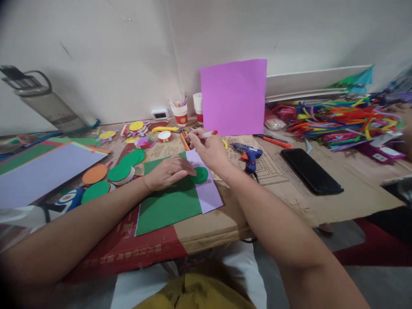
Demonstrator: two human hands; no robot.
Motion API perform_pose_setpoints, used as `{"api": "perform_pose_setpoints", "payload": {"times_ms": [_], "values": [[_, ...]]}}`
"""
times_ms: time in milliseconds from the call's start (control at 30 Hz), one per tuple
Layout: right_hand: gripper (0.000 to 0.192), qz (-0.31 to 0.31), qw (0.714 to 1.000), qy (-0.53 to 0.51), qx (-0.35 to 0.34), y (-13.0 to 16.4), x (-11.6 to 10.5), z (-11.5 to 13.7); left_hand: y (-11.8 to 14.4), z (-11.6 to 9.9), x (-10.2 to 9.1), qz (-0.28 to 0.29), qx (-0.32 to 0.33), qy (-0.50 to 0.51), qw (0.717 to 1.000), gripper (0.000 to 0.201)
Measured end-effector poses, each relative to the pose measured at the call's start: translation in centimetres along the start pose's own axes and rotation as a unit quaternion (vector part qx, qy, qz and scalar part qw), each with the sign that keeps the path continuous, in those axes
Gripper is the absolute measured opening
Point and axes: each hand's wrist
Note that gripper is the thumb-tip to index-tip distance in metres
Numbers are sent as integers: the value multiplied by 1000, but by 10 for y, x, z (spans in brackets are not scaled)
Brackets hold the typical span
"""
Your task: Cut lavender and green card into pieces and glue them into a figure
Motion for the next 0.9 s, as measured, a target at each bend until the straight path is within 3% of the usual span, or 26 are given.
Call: {"api": "perform_pose_setpoints", "payload": {"times_ms": [533, 900], "values": [[26, -1, 1000, -1, -8, 1, 0, 2, 1, 2, 2, -16, -4, 16, 1000, 44], [26, -7, 1000, -8, 6, 0, 0, 2, 0, -3, -4, -82, -26, 52, 995, 44]]}}
Point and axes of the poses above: each hand's wrist, its own y-axis away from the middle knuckle, its own x-axis out of the palm, z = x × y, and after that the axes turned 13 degrees about -y, right-handed
